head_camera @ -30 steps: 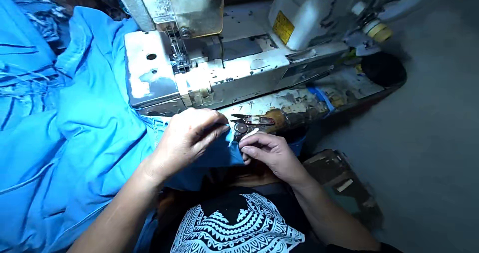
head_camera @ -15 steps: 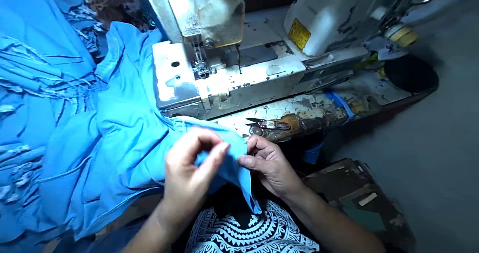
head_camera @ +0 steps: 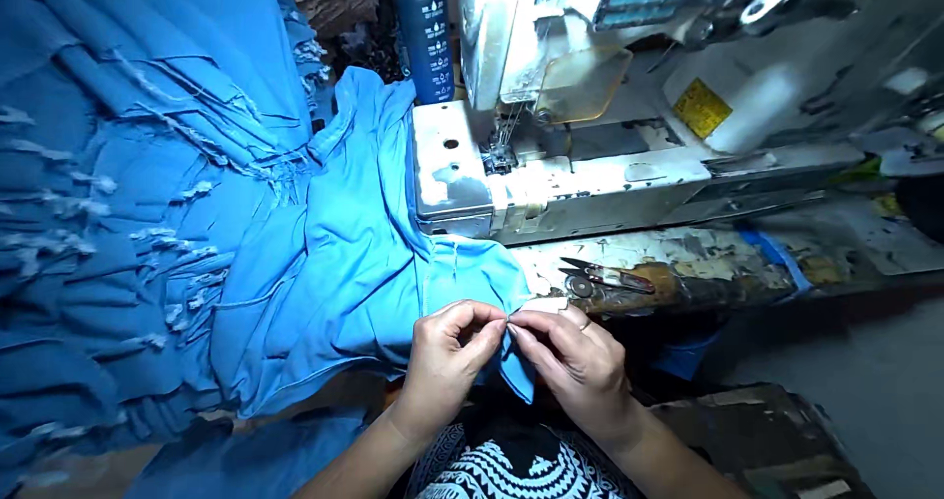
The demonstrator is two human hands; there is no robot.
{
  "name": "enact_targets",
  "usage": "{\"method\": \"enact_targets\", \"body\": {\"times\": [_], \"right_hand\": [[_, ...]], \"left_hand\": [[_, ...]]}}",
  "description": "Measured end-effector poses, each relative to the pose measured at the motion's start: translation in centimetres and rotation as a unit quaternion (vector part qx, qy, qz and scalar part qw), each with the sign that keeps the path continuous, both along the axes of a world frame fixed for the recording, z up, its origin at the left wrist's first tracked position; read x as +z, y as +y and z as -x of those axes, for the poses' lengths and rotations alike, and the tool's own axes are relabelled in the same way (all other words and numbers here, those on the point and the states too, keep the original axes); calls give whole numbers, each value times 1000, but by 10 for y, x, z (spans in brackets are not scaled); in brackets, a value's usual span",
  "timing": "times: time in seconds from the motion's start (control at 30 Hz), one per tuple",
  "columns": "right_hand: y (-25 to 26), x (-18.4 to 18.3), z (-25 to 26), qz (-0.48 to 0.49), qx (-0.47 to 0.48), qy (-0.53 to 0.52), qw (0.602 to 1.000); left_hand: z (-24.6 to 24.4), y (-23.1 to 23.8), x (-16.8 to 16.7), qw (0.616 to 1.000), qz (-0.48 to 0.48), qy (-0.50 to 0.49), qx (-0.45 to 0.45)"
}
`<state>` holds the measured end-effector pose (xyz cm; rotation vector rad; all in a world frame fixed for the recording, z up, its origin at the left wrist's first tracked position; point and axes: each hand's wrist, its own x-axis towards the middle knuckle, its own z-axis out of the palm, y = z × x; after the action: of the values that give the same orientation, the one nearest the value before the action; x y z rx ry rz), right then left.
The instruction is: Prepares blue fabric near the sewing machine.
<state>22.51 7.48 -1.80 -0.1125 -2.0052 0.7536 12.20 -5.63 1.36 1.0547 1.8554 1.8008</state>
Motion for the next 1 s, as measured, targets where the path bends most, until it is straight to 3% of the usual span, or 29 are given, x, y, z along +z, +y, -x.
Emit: {"method": "enact_targets", "body": {"times": [0.1, 0.2, 0.3, 0.4, 0.47, 0.53, 0.67, 0.8, 0.87, 0.93, 1.0], "right_hand": [[3, 2, 5, -82, -44, -16, 996], [7, 2, 7, -58, -39, -8, 998], [16, -4, -6, 102, 59, 29, 993], [29, -10, -26, 310, 169, 52, 934], [33, -13, -31, 429, 209, 30, 878], [29, -12, -31, 470, 228, 10, 853], [21, 0, -24, 401, 210, 9, 892], [16, -7, -20, 235, 119, -15, 964], [14, -5, -19, 166, 92, -5, 982], [12, -2, -21, 166, 100, 7, 981], [13, 0, -24, 237, 138, 21, 961]], "left_hand": [[-1, 4, -3, 1000, -8, -3, -2], [-3, 9, -6, 1000, -19, -17, -11], [-5, 12, 0, 988, -27, -135, -73], [-2, 12, 9, 949, -44, -289, -117], [1, 9, 11, 946, -22, -292, -140], [-2, 7, 8, 951, 15, -261, -163], [-11, 7, 1, 975, 28, -187, -116], [-18, 13, 0, 998, 48, -6, -47], [-17, 15, 4, 997, 40, 52, -45], [-15, 13, 9, 996, 32, 54, -65], [-11, 10, 13, 995, 14, 0, -100]]}}
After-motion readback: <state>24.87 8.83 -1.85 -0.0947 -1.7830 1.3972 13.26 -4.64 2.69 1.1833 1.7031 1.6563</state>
